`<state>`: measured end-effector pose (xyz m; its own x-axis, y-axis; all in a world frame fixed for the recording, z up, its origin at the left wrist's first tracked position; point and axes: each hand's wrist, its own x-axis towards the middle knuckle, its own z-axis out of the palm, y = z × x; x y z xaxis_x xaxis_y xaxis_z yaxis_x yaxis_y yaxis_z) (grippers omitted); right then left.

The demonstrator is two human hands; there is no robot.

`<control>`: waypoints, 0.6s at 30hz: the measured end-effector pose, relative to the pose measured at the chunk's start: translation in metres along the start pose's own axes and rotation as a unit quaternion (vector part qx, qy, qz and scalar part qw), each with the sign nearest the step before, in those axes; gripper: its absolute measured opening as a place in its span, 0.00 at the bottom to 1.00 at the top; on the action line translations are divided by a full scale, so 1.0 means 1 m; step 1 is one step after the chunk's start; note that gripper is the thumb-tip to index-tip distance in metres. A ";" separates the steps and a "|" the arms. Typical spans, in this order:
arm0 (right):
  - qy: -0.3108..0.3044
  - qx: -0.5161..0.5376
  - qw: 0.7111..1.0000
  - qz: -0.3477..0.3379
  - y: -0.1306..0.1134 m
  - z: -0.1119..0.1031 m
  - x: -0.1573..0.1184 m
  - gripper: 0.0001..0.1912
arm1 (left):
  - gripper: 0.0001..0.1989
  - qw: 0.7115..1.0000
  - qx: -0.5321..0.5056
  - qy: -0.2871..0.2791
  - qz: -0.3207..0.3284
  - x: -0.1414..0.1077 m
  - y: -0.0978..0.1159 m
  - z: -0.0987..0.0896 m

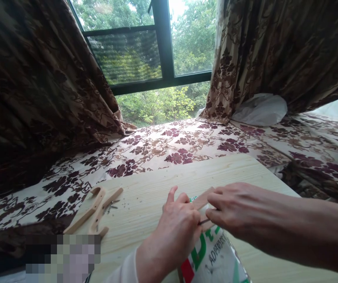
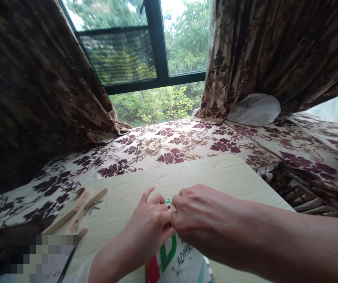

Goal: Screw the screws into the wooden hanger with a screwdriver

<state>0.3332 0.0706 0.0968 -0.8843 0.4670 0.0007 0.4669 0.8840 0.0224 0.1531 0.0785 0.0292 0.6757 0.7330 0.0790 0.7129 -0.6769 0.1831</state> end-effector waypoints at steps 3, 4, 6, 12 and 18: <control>0.007 0.021 1.000 -0.012 0.002 -0.003 0.002 0.07 | 0.08 1.000 -0.001 0.008 0.007 -0.001 -0.002 0.001; 0.008 0.023 1.000 -0.013 0.002 -0.004 0.003 0.08 | 0.08 1.000 -0.002 0.013 0.010 -0.001 -0.002 0.002; 0.005 0.019 1.000 -0.017 0.002 -0.006 0.006 0.08 | 0.09 1.000 -0.002 0.026 0.016 -0.002 -0.003 0.004; 0.012 -0.015 0.999 -0.044 -0.001 -0.012 0.014 0.05 | 0.04 0.997 0.000 0.067 0.033 -0.003 -0.003 0.008; 0.036 -0.014 0.997 -0.065 -0.006 -0.021 0.022 0.04 | 0.06 0.994 0.035 0.088 0.053 -0.002 -0.005 0.013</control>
<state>0.3108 0.0748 0.1178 -0.9359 0.3456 0.0687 0.3495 0.9353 0.0551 0.1501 0.0793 0.0154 0.7091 0.6536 0.2646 0.6550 -0.7495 0.0963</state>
